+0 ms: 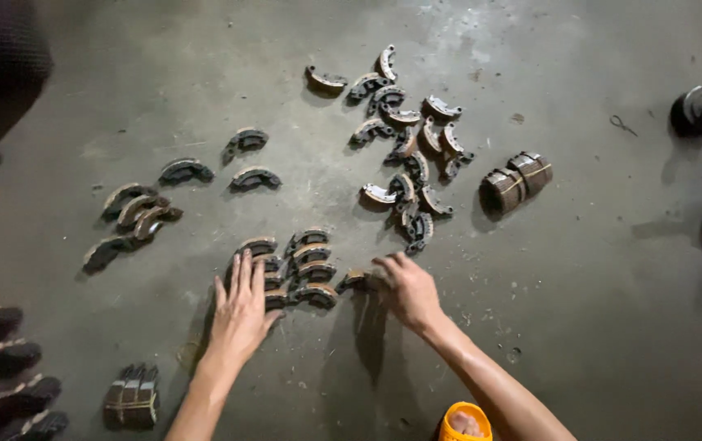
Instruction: Using a wrench on a lathe and then sorting motorcycle brake shoes on the floor
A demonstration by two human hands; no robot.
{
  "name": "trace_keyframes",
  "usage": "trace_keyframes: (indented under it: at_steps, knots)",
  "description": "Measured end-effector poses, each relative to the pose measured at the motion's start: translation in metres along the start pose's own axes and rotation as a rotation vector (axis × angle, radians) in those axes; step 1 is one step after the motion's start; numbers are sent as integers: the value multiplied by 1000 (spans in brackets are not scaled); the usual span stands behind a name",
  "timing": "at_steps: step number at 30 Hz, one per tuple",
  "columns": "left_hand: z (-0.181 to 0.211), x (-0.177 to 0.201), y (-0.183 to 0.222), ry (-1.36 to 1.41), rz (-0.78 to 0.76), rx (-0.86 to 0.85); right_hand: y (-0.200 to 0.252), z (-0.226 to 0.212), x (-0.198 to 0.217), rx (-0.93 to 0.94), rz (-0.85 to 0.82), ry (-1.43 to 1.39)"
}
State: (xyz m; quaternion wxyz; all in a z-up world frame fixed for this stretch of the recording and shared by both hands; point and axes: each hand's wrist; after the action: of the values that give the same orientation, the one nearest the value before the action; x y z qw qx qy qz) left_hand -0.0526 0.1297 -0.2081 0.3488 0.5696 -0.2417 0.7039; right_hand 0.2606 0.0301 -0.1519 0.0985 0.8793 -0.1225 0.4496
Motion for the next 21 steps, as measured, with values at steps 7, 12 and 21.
trace_keyframes:
  at_steps: [7, 12, 21]
  knots:
    - [11, 13, -20, -18, 231, -86, -135, 55, 33, -415, 83, 134]
    - [48, 34, -43, 276, 334, -53, -163, 51, 45, -614, -120, 42]
    - [104, 61, -69, 1634, 122, 413, -62, 13, 29, -374, -587, -1442]
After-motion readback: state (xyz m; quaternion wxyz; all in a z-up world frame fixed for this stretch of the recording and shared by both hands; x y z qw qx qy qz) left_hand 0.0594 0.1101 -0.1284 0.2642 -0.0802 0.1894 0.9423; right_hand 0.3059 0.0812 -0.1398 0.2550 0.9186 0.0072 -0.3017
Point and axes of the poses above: each hand's wrist, its own y-axis away from the middle knuckle, its own x-axis out of the back of the hand, z = x × y, and after that the axes turned 14 degrees about -x, right-handed
